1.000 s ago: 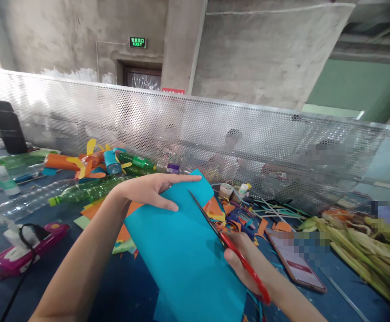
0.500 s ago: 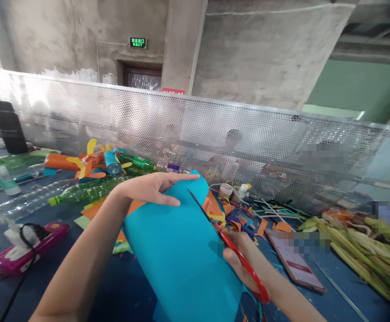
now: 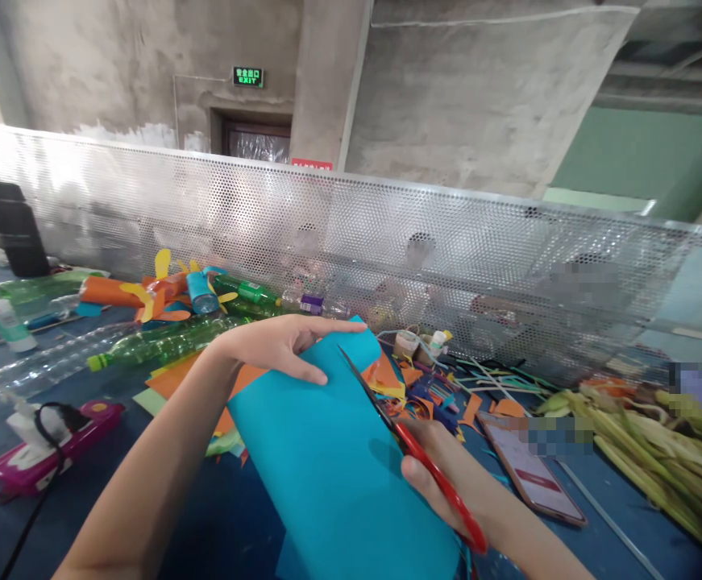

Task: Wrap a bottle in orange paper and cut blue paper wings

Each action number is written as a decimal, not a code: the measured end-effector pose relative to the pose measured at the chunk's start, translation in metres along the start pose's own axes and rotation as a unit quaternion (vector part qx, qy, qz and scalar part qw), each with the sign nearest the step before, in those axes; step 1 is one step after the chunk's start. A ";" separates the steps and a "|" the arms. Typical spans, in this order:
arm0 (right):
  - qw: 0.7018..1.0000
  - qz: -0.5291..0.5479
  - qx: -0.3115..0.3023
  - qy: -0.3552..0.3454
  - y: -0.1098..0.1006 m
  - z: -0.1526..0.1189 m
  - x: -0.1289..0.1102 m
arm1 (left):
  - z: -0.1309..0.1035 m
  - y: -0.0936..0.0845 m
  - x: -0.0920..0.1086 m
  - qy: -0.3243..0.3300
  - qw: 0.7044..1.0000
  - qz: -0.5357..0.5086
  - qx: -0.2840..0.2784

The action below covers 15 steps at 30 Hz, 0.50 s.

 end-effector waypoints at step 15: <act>1.000 0.021 0.018 -0.007 0.003 0.000 -0.001 | 0.000 0.012 -0.002 -0.028 0.995 -0.090 -0.037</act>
Point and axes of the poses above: each hand's wrist, its own z-axis towards the middle knuckle, its own y-axis out of the palm, x = y × z, the point moved 7 cm from there along z, towards the middle knuckle, and after that the axes turned 8 degrees about y, right-handed, at the moved point
